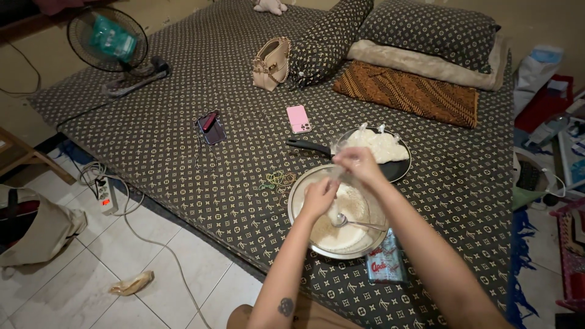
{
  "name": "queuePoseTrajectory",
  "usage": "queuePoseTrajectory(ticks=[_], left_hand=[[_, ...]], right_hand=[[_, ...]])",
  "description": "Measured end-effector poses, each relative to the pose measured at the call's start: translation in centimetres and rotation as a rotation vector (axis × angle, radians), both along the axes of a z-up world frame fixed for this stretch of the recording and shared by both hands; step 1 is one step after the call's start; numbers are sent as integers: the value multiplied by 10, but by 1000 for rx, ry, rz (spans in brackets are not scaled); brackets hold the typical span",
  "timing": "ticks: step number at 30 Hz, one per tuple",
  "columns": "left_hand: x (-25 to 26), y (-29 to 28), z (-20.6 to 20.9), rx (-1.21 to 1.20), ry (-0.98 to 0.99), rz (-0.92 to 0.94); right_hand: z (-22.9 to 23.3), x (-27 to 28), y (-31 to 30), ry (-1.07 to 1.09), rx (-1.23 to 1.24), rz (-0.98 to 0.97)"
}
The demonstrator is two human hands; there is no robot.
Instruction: The person scoops a white dough-like mixture from a metal bowl into small plastic bags using a spoon, then ties each bag and places it on a nearby plate. The process is repeated multiple times.
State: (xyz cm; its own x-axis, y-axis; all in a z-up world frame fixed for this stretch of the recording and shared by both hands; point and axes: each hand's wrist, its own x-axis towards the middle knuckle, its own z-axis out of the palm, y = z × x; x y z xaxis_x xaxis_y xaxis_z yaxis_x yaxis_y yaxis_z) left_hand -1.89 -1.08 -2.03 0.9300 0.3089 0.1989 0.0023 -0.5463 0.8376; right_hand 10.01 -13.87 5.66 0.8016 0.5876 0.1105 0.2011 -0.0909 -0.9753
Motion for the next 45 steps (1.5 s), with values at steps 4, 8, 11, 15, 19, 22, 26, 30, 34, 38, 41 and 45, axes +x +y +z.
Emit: queuePoseTrajectory(ticks=[4, 8, 11, 15, 19, 22, 26, 30, 34, 38, 41, 45], left_hand=[[-14, 7, -5, -43, -79, -40], [-12, 21, -37, -327, -75, -3], [-7, 22, -43, -289, -103, -15], [-6, 6, -24, 115, -150, -21], [-24, -2, 6, 308, -21, -32], [-37, 3, 18, 327, 105, -38], [-44, 12, 2, 300, 98, -7], [-39, 19, -17, 234, 58, 41], [-28, 7, -8, 237, 63, 4], [-29, -16, 9, 371, 54, -94], [-36, -9, 12, 389, 117, -70], [-42, 19, 9, 363, 208, -10]], right_hand=[[-8, 40, -22, 99, 373, -136], [-11, 40, -43, 448, 824, -136], [-32, 1, -26, 354, 355, -28], [-58, -30, -9, 262, 66, 52], [-71, -6, -1, 353, 106, -92], [-72, 28, -23, 341, 156, -196], [-84, 78, -69, 384, 499, -242], [-90, 83, -88, 414, 676, -222], [-81, 7, -49, 406, 94, -146], [-84, -26, -21, 429, 105, -92], [-95, 16, -30, 343, 236, -191], [-91, 80, -85, 479, 681, -242]])
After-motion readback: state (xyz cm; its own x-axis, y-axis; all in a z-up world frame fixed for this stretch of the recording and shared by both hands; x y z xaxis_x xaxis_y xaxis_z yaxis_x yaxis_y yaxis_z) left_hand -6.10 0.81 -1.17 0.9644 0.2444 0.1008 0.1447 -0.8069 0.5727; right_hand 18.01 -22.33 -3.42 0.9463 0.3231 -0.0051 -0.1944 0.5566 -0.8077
